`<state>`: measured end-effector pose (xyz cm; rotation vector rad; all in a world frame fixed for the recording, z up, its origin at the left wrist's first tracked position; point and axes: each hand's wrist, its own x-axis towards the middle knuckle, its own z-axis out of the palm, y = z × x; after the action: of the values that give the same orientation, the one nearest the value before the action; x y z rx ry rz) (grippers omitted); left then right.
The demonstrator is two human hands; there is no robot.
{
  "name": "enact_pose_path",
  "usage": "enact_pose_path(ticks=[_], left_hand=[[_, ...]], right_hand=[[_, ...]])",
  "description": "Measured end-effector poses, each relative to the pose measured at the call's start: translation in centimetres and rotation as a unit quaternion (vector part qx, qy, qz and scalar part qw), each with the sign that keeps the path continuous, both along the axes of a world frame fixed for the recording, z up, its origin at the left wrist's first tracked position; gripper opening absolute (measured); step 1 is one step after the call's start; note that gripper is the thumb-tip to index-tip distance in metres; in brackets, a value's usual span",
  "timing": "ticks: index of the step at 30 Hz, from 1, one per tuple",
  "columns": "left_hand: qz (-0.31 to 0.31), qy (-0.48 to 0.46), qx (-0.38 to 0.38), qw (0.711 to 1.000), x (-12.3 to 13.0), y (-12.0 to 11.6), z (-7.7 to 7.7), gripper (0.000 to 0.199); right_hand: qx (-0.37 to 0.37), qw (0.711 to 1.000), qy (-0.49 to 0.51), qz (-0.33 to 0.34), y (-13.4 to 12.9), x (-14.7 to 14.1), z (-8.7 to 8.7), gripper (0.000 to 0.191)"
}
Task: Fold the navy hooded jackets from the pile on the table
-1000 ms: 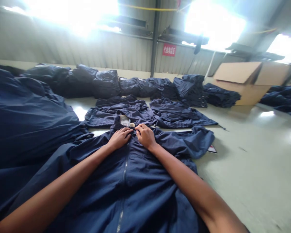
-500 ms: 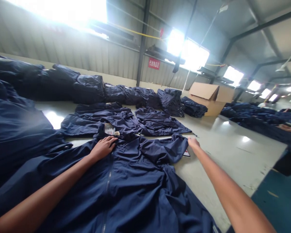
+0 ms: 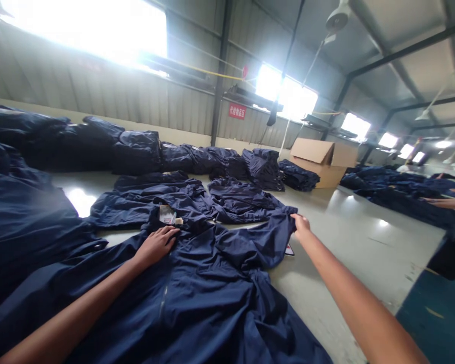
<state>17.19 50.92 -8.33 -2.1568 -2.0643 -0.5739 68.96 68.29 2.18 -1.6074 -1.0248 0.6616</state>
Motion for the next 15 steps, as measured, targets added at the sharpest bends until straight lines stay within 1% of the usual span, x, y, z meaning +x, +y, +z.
enact_pose_path(ticks=[2,4,5,6,8,10,11,13,15], left_hand=[[0.002,-0.005,0.002,1.0,-0.1,0.0,0.0,0.045],[0.008,-0.002,0.0,1.0,-0.3,0.0,0.0,0.045],[0.01,0.003,-0.003,1.0,-0.3,0.1,-0.1,0.045],[0.011,0.009,-0.005,1.0,-0.4,0.1,-0.1,0.046],[0.009,0.019,-0.009,1.0,-0.4,0.2,0.0,0.047],[0.008,0.031,-0.018,0.999,-0.4,0.2,0.5,0.049],[0.006,0.042,-0.029,0.999,-0.4,0.3,0.9,0.05],[-0.004,0.08,-0.071,0.994,-0.3,0.4,2.4,0.051],[-0.012,0.123,-0.12,0.985,0.3,0.5,4.2,0.05]], right_hand=[[0.03,0.996,0.081,0.005,-1.0,1.8,2.7,0.023],[0.053,0.988,0.145,0.013,-2.7,4.3,4.9,0.032],[0.058,0.983,0.17,0.018,-3.7,5.6,5.5,0.034],[0.055,0.979,0.194,0.03,-4.8,6.8,5.7,0.033],[0.022,0.968,0.242,0.061,-6.8,8.5,5.1,0.028],[-0.021,0.956,0.283,0.075,-8.3,9.6,3.6,0.02],[-0.038,0.951,0.298,0.071,-8.8,9.9,2.8,0.018],[-0.048,0.947,0.314,0.048,-9.2,10.6,1.6,0.016],[-0.041,0.945,0.322,0.038,-9.0,11.4,1.2,0.015]])
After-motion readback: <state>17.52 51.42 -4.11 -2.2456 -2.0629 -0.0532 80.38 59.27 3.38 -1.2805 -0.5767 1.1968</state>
